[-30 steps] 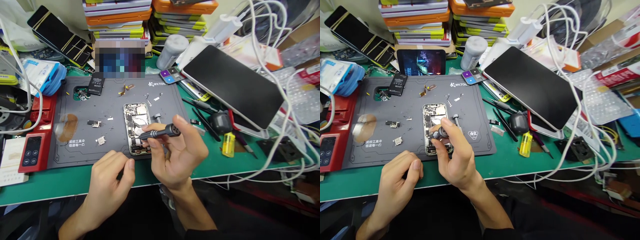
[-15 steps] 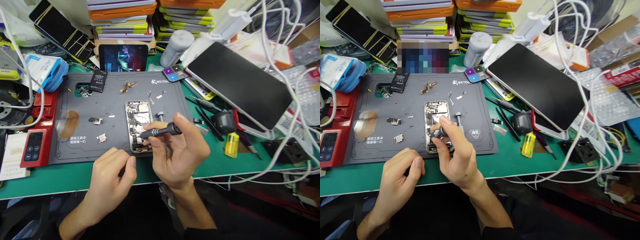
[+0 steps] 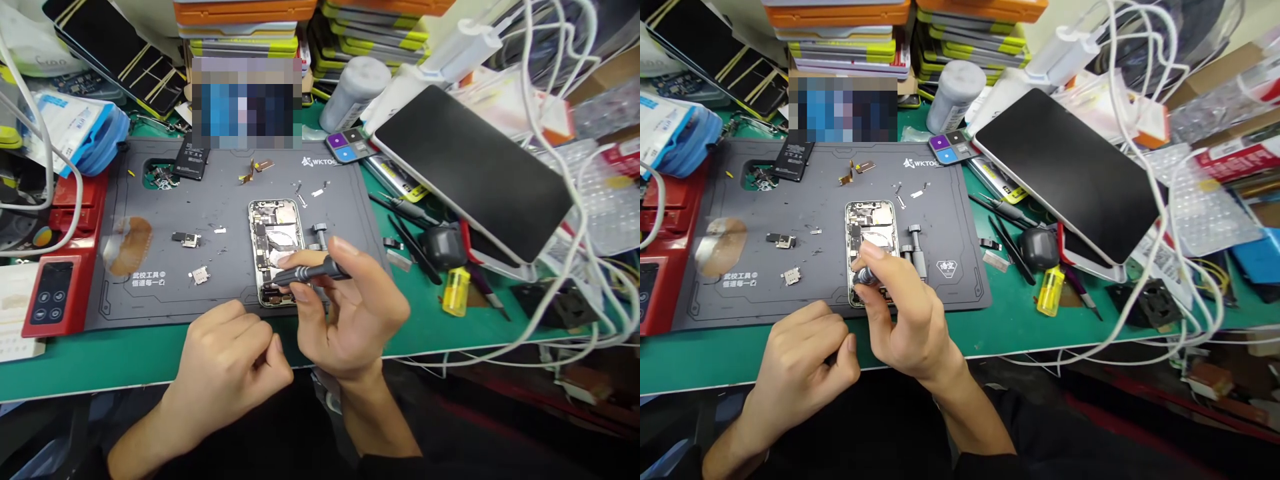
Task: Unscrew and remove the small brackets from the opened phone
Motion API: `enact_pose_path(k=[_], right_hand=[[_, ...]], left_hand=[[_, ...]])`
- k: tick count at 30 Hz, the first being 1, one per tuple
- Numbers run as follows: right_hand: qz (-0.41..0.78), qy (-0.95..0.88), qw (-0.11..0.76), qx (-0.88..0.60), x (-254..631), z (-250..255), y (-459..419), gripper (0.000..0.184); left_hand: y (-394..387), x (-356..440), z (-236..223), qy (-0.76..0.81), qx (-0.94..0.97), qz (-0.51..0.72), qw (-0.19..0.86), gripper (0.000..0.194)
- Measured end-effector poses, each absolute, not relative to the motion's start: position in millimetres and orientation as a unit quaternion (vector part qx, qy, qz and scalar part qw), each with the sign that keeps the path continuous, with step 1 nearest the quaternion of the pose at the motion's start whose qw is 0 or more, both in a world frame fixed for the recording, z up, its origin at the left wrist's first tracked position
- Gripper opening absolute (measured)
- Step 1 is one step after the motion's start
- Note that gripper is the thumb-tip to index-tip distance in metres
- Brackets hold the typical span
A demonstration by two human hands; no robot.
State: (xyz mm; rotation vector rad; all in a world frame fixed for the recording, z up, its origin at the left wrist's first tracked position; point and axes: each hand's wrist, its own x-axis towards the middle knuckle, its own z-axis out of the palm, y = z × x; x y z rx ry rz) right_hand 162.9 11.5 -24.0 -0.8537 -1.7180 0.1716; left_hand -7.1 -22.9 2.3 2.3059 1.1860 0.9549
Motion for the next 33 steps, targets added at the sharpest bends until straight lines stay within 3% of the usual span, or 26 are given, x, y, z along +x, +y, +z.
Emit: enact_pose_path(k=[15,20,25,33], right_hand=[[0.081,-0.753,0.548,-0.355,162.3,-22.3,10.2,0.075],[0.017,-0.764,0.527,-0.371,161.4,-15.7,11.5,0.071],[-0.022,-0.751,0.554,-0.359,160.0,-8.7,11.3,0.053],[-0.022,-0.725,0.567,-0.389,163.1,-5.6,6.9,0.043]], left_hand=[[-22.3,-4.8,-1.8,0.416,0.819,0.353,0.177,0.040],[-24.1,-5.5,-4.2,0.417,0.818,0.353,0.179,0.039],[-24.1,-5.6,-2.9,0.418,0.819,0.350,0.180,0.039],[-22.6,-5.9,-2.2,0.418,0.821,0.348,0.173,0.039]])
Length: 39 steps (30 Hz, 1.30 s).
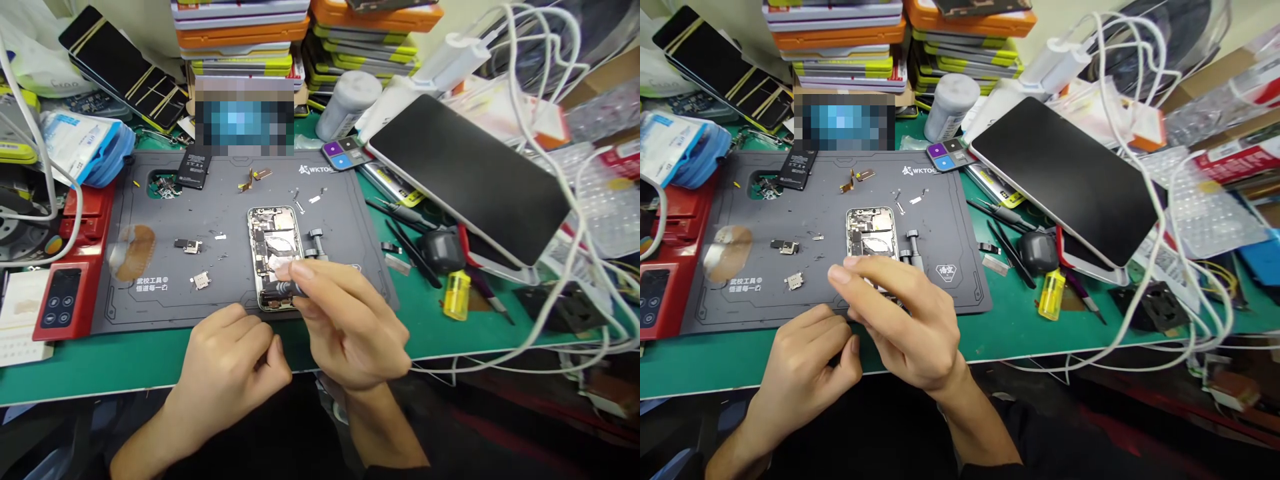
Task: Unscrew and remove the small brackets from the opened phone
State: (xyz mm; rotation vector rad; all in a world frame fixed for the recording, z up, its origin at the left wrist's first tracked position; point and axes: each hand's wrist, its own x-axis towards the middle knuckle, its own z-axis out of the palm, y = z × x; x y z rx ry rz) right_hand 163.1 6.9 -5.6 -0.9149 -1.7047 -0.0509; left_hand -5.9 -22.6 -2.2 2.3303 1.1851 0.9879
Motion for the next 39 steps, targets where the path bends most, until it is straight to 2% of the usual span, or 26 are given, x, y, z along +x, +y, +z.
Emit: enact_pose_path(k=[7,11,20,34,39], right_hand=[[0.012,-0.729,0.566,-0.384,162.1,-1.6,9.0,0.055],[0.009,-0.729,0.565,-0.385,162.3,-2.7,9.0,0.051],[0.004,-0.731,0.562,-0.388,163.4,-1.5,9.0,0.061],[0.006,-0.729,0.583,-0.359,161.5,-2.8,10.4,0.052],[-0.016,-0.730,0.571,-0.374,161.1,-1.9,10.3,0.043]], left_hand=[[-23.1,-4.0,-1.6,0.420,0.822,0.345,0.168,0.039],[-22.7,-4.5,-1.6,0.419,0.824,0.344,0.164,0.040],[-23.3,-5.3,-2.2,0.423,0.826,0.335,0.161,0.040],[-23.6,-4.2,-2.8,0.421,0.825,0.339,0.163,0.040],[-23.1,-5.2,-2.8,0.422,0.827,0.332,0.167,0.039]])
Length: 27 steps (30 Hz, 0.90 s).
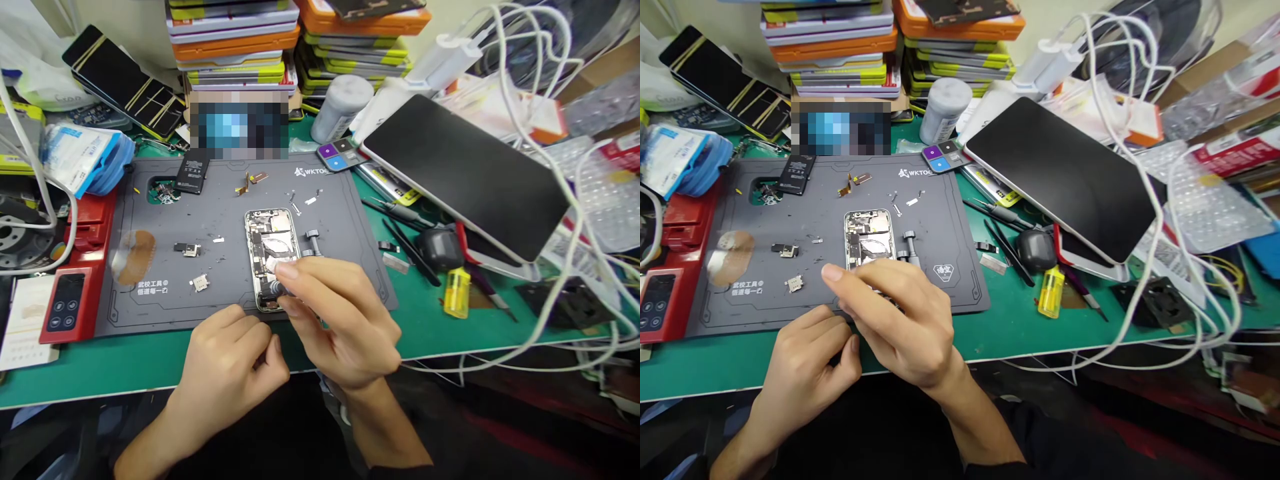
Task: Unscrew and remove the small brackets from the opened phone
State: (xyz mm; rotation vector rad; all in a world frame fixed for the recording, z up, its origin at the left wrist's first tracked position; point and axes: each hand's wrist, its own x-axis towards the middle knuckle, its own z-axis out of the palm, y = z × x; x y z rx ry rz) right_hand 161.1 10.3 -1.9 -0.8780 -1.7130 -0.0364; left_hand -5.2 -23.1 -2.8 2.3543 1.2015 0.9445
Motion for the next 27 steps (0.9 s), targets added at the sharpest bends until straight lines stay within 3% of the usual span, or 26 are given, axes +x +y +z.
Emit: enact_pose_path(k=[3,7,16,27], right_hand=[[-0.018,-0.734,0.560,-0.384,161.4,-0.7,9.4,0.046],[-0.015,-0.730,0.564,-0.386,161.2,0.0,9.8,0.036],[-0.002,-0.726,0.576,-0.376,159.1,-1.6,10.2,0.048],[-0.008,-0.733,0.562,-0.384,160.6,-2.3,10.1,0.049]], left_hand=[[-22.7,-5.5,-2.3,0.421,0.826,0.336,0.165,0.040],[-22.8,-5.3,-2.3,0.421,0.827,0.334,0.165,0.038],[-23.2,-5.2,-2.5,0.421,0.828,0.330,0.167,0.039],[-22.3,-4.5,-0.7,0.422,0.828,0.334,0.158,0.040]])
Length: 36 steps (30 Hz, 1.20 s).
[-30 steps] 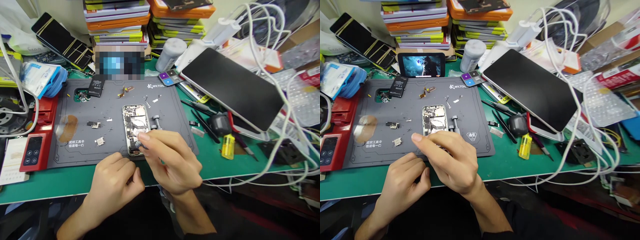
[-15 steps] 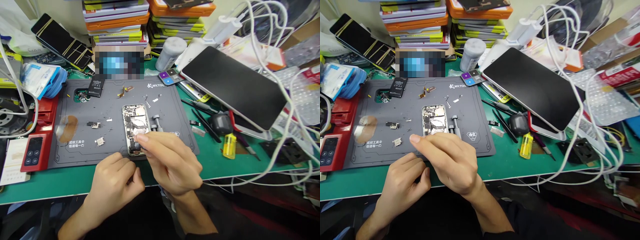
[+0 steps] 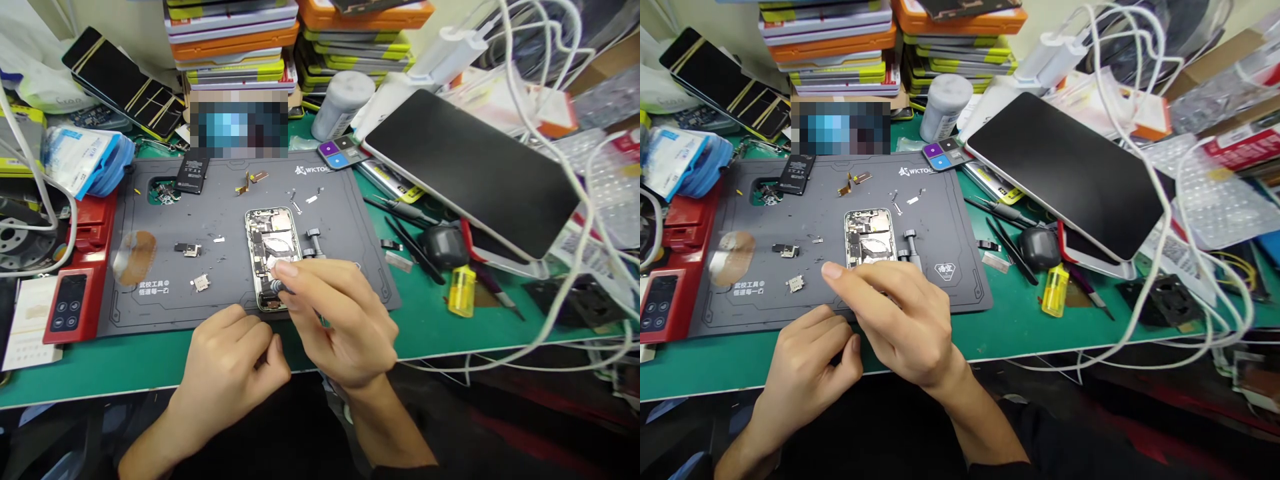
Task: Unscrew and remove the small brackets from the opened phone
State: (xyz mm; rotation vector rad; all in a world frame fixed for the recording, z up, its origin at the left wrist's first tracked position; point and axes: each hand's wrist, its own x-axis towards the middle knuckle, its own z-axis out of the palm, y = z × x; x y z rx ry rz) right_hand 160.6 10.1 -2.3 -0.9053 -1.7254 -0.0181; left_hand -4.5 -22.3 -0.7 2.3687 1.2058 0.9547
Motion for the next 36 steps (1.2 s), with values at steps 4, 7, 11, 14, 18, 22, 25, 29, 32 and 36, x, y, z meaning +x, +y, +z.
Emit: enact_pose_path(k=[4,7,11,14,18,22,25,29,32,36], right_hand=[[-0.012,-0.732,0.560,-0.388,160.5,-2.8,9.4,0.051],[-0.010,-0.732,0.559,-0.390,160.3,-2.9,8.7,0.052],[-0.013,-0.733,0.556,-0.393,160.2,-2.4,8.7,0.048],[-0.022,-0.733,0.551,-0.398,160.5,-2.0,9.4,0.045],[-0.017,-0.745,0.542,-0.389,160.8,-1.8,10.6,0.044],[-0.014,-0.751,0.544,-0.373,160.4,-2.8,10.4,0.046],[-0.011,-0.753,0.543,-0.372,160.5,-3.7,9.3,0.047],[-0.010,-0.754,0.539,-0.374,161.4,-4.3,8.8,0.049],[-0.007,-0.756,0.538,-0.373,161.8,-4.5,8.8,0.048],[-0.004,-0.756,0.533,-0.379,161.7,-4.8,8.5,0.052]], left_hand=[[-23.1,-4.0,-0.5,0.421,0.827,0.337,0.158,0.039],[-23.1,-4.0,-1.2,0.420,0.828,0.338,0.156,0.040],[-22.3,-4.6,-2.5,0.423,0.827,0.336,0.157,0.039],[-22.3,-4.5,-2.6,0.421,0.828,0.334,0.161,0.039],[-23.0,-4.0,-2.7,0.419,0.827,0.337,0.162,0.038],[-23.2,-4.7,-3.5,0.420,0.827,0.334,0.168,0.039],[-23.0,-4.9,-3.6,0.421,0.827,0.335,0.165,0.039],[-22.9,-4.4,-2.5,0.421,0.828,0.331,0.163,0.040],[-23.1,-4.3,-1.8,0.422,0.829,0.331,0.162,0.040],[-23.1,-4.3,-1.5,0.422,0.830,0.329,0.159,0.040]])
